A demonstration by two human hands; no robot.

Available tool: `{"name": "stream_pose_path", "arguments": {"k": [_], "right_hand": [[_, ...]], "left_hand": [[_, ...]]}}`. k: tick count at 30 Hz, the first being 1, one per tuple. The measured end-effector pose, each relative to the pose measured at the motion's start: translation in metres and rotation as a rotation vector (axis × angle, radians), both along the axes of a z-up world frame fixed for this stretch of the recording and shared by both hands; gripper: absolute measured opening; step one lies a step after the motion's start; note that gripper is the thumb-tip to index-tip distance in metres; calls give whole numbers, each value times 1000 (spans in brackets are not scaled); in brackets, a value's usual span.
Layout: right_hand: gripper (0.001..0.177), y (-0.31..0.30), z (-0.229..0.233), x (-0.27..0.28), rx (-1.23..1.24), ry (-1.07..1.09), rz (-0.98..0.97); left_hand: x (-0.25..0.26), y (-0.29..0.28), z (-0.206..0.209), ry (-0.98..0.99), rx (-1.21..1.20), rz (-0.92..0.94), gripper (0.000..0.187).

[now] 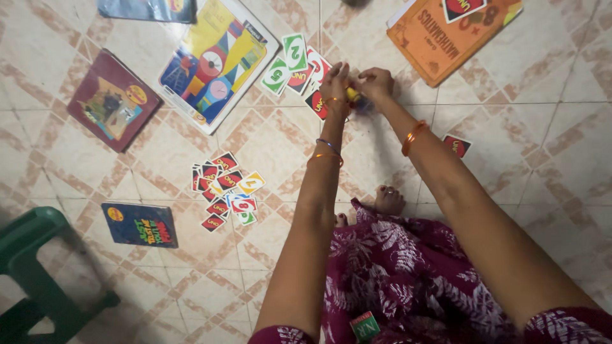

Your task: The person picks up playing cards, Uno cards, books, and small toy items from the floor and a bed, placing them into a red plastic basket and onto a stool to organize the room.

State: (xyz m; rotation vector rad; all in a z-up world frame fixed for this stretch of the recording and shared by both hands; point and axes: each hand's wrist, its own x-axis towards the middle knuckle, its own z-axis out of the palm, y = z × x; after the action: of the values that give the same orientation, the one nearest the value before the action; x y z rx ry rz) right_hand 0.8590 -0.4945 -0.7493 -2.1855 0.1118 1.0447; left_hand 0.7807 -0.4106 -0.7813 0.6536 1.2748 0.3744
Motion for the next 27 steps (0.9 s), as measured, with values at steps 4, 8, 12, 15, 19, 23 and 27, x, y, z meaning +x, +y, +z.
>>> {"name": "stream_pose_path", "arguments": {"k": [4,8,12,15,19,23,27], "right_hand": [[52,-14,-16,-23,-54,-287,264],[44,-11,-13,-30,-12,-307,310],[29,-6,-6,-29,95,-163,174],[29,3,4,-26,79,-218,83],[37,8,31,-16,53,-200,45],[34,14,74,-6,177,-237,-4],[35,20,134,1,282,-177,-120]], "left_hand": [[-7,-6,-13,55,54,-67,55],[-4,-11,-11,35,42,-13,53],[-7,-8,-7,129,10,-66,50],[-3,-6,1,17,-136,29,52],[10,-1,28,44,14,34,55],[25,3,71,-6,90,84,57],[34,8,121,-30,39,54,48]]}}
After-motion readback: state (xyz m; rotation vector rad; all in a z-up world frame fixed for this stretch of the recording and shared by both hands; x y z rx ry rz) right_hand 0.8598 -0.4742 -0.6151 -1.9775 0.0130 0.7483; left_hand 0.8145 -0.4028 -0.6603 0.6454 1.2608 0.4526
